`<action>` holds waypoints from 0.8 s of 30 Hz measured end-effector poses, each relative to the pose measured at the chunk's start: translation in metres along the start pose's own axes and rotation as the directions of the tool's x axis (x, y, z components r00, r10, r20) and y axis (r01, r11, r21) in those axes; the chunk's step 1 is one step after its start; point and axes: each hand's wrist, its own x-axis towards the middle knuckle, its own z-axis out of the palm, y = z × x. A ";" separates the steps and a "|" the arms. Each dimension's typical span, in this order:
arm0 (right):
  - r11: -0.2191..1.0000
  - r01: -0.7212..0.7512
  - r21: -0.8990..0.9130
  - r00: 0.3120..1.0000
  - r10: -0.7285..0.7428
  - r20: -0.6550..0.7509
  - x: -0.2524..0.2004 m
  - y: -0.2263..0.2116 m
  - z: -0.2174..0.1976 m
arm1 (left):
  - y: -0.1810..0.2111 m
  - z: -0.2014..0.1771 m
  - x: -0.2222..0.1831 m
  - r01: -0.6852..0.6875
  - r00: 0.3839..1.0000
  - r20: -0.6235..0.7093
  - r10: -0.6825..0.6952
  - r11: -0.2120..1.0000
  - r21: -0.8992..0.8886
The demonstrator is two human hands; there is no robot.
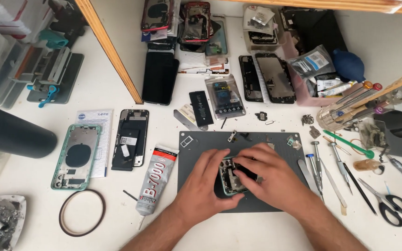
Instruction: Assembling and connecting internal components of a smartphone, including the motherboard and flex cables.
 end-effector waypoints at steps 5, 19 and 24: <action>0.999 0.010 0.040 1.000 -0.009 -0.018 0.000 -0.001 -0.004 | 0.004 0.000 -0.001 -0.017 1.000 0.004 0.017 0.997 -0.069; 0.991 0.133 0.023 0.982 -0.129 -0.134 0.005 -0.013 -0.008 | 0.013 -0.001 0.000 -0.109 0.993 -0.055 0.104 0.989 -0.099; 0.978 0.188 -0.095 0.968 -0.200 -0.148 0.006 -0.018 -0.007 | 0.014 0.000 -0.001 -0.080 0.995 -0.065 0.075 0.994 -0.077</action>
